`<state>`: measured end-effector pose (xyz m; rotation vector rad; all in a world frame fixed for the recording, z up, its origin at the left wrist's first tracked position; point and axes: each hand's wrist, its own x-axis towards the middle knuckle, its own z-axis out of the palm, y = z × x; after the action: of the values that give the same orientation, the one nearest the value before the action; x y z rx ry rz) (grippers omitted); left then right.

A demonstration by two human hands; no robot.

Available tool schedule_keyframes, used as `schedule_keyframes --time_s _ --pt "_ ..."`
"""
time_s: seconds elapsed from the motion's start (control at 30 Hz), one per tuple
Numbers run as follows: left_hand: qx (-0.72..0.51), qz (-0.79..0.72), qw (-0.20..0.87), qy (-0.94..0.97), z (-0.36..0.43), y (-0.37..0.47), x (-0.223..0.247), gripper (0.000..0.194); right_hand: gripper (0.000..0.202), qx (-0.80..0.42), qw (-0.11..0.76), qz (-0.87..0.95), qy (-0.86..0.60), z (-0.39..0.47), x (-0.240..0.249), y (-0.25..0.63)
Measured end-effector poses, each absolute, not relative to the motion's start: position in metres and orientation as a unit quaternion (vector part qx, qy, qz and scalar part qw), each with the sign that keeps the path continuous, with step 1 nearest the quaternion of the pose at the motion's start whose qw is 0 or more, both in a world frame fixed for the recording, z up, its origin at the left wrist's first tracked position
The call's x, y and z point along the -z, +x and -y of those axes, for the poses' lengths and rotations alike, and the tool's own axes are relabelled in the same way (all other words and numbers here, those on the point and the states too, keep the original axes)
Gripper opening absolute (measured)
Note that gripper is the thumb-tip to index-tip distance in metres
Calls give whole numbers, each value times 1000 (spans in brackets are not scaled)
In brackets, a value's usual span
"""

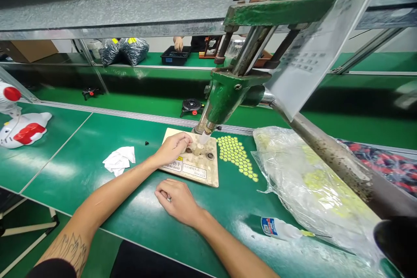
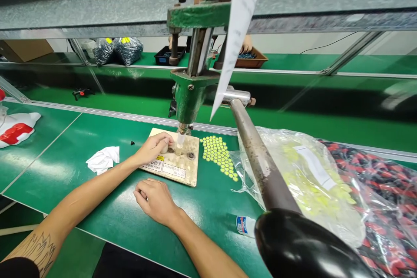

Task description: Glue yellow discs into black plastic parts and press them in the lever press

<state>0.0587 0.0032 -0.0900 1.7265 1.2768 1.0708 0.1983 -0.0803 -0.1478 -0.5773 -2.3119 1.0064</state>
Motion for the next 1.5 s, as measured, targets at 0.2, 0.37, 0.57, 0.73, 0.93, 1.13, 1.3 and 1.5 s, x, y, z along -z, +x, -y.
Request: schedule_keyframes --time_s 0.2,0.37,0.57,0.73,0.93,1.13,1.3,1.5 --pt "-419 -490 366 671 -4 59 91 33 18 -373 283 859 -206 80 148 198" --pt "-418 -491 362 673 -4 59 91 29 19 -368 287 860 -205 80 149 198" --pt "-413 -496 360 673 -3 59 90 27 20 -362 302 858 -203 81 150 197" --pt "-414 -493 355 678 -3 59 90 28 17 -363 293 860 -204 81 150 198" --pt "-417 -492 357 675 -4 59 92 27 20 -363 294 859 -207 81 150 198" --pt "-420 -487 367 672 -4 59 94 26 20 -365 288 860 -211 80 149 198" --pt "-424 -491 360 670 -5 61 93 23 19 -363 269 867 -210 81 151 200" --pt "-412 -496 365 672 -6 61 94 23 24 -361 247 875 -208 79 152 200"
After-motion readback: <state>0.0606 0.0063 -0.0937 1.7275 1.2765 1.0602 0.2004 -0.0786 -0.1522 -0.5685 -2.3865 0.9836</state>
